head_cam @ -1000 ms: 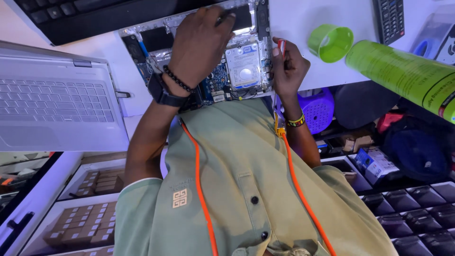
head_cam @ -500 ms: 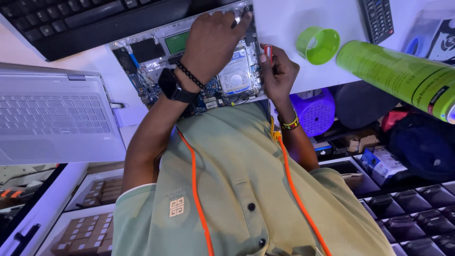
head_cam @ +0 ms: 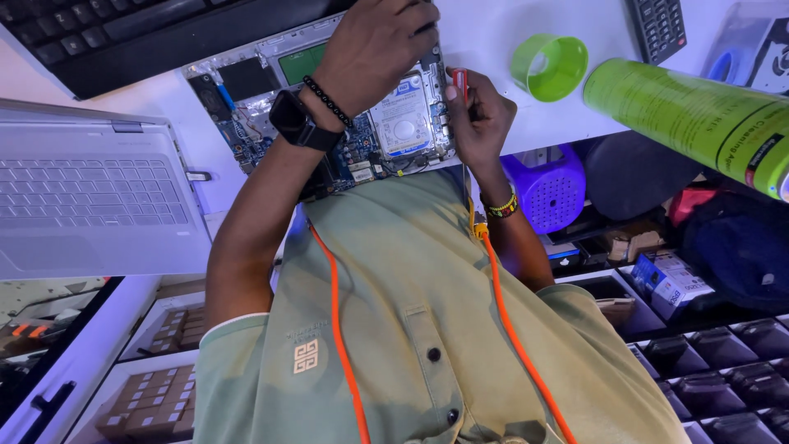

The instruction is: The person works at a repair bench on a disassembled laptop motherboard, using a red-handled screwdriver to unscrew and reposition components while steadying the board with the other hand. They occasionally reach toward the nearby laptop and keyboard, continuing to work on the board throughout the episode.

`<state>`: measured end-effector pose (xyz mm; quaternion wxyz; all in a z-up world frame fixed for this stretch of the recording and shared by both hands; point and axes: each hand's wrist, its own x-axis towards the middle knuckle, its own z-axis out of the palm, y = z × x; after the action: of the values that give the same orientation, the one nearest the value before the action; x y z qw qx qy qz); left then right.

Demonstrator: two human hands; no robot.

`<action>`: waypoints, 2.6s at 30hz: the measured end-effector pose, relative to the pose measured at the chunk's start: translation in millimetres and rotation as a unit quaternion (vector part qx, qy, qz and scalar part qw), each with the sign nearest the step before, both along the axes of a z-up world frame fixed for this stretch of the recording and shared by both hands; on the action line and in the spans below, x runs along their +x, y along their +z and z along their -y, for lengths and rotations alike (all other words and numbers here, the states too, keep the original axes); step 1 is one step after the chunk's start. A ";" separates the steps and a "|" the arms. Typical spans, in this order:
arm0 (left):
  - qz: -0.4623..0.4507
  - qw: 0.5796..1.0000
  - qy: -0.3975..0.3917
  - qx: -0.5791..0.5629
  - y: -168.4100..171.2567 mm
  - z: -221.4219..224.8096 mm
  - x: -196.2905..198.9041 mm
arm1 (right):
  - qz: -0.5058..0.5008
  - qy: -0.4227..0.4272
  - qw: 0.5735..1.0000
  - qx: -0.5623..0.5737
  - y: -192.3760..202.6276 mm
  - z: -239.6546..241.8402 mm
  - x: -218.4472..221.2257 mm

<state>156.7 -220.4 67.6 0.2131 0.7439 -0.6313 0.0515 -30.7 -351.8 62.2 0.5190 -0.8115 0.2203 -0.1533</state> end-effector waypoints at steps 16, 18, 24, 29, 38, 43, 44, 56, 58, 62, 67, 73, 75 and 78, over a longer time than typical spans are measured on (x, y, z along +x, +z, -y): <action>0.076 0.996 0.047 0.005 -28.1 5.9 -31.2 | 0.003 0.012 1.000 0.005 -6.7 3.8 -14.2; -0.035 0.996 0.062 -0.052 -40.0 -7.2 -30.8 | -0.007 -0.022 0.999 0.032 -29.8 1.2 -5.0; -0.044 0.959 0.277 -0.052 -90.5 -72.3 -72.0 | 0.048 0.018 0.996 0.069 -44.9 17.0 -5.2; -0.089 0.919 0.378 -0.061 -74.6 -157.7 -126.8 | 0.004 0.056 0.990 0.131 -8.4 17.4 -2.9; -0.186 0.916 0.337 -0.111 -18.8 -201.6 -168.7 | 0.070 0.102 0.968 0.219 39.6 6.1 48.9; -0.130 0.937 0.325 0.000 -41.6 -191.6 -156.1 | 0.109 0.103 0.943 0.299 69.9 -60.7 49.2; -0.101 0.938 0.332 0.009 -42.7 -188.0 -159.4 | 0.108 0.099 0.930 0.336 68.2 -72.4 45.5; -0.145 0.941 0.212 -0.218 -91.1 -228.2 -168.5 | 0.103 0.037 0.911 0.398 45.1 -119.5 5.2; -0.147 0.940 0.208 -0.227 -49.9 -254.8 -159.6 | 0.125 0.035 0.899 0.419 43.0 -110.0 0.9; -0.434 0.850 0.293 -0.050 14.8 -281.7 -169.7 | 0.210 -0.047 0.846 0.488 58.1 -97.7 -40.5; -0.311 0.919 0.237 -0.040 -12.6 -279.5 -175.6 | 0.255 -0.210 0.886 0.326 99.6 -118.9 -68.4; -0.286 0.917 0.271 -0.057 -11.5 -282.0 -172.0 | 0.292 -0.067 0.950 0.086 143.1 -133.8 -54.4; -0.277 0.920 0.268 -0.076 -13.5 -284.5 -172.0 | 0.288 -0.046 0.954 0.068 150.0 -139.3 -42.5; -0.281 0.916 0.273 -0.085 -9.0 -284.1 -174.5 | 0.254 -0.044 0.966 0.019 150.0 -142.8 -33.4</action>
<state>-17.7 63.7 58.5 0.4214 0.8504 -0.3109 -0.0503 -64.1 -209.1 212.2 0.5660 -0.7254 0.1190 -0.3731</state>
